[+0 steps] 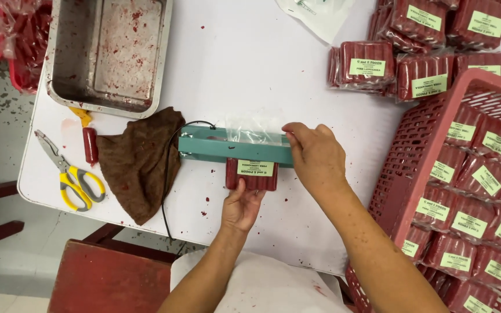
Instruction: The person packages small bundles of red sausage links by placing them into clear plastic bags and then using a heat sealer to close the bags.
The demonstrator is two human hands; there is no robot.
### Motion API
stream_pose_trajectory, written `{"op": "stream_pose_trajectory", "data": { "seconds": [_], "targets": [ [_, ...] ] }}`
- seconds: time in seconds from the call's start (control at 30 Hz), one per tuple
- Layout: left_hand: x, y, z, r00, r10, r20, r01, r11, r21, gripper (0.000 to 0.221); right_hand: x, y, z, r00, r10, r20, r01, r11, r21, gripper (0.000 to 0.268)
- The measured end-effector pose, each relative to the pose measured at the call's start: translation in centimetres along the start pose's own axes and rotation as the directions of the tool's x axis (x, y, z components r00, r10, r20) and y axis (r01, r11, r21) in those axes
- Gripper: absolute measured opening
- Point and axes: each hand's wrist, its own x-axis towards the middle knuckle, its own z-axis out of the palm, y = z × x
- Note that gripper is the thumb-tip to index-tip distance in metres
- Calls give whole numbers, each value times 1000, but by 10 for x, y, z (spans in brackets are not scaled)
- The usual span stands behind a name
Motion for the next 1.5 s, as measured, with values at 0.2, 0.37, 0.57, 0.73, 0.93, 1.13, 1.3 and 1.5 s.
{"op": "stream_pose_trajectory", "data": {
  "seconds": [0.2, 0.37, 0.57, 0.73, 0.93, 1.13, 1.3, 1.5],
  "targets": [
    [-1, 3, 1, 1000, 2, -9, -2, 1000, 5, 44, 7, 27, 45, 994, 33, -108, -11, 979, 202, 22],
    [-4, 7, 1, 999, 3, -34, -2, 999, 50, 47, 9, 45, 81, 986, 14, -168, 33, 961, 273, 23],
    [-6, 9, 2, 998, -10, -57, 16, 995, 100, 49, 10, 52, 93, 978, -20, -206, 70, 969, 237, 24],
    [-7, 12, 12, 997, -20, -71, 29, 990, 135, 48, 13, 54, 96, 974, -42, -222, 92, 971, 220, 25],
    [-10, 13, 15, 997, -24, -75, 35, 988, 149, 47, 13, 56, 100, 981, -43, -190, 87, 969, 231, 24],
    [-8, 15, 14, 997, -34, -74, 45, 987, 154, 48, 15, 56, 100, 982, -48, -184, 88, 973, 213, 23],
    [-11, 16, 20, 996, -49, -74, 60, 986, 153, 49, 14, 54, 99, 984, -32, -176, 70, 974, 215, 22],
    [-10, 19, 17, 995, -66, -78, 79, 981, 179, 49, 13, 60, 105, 981, -53, -189, 95, 971, 221, 25]
  ]
}}
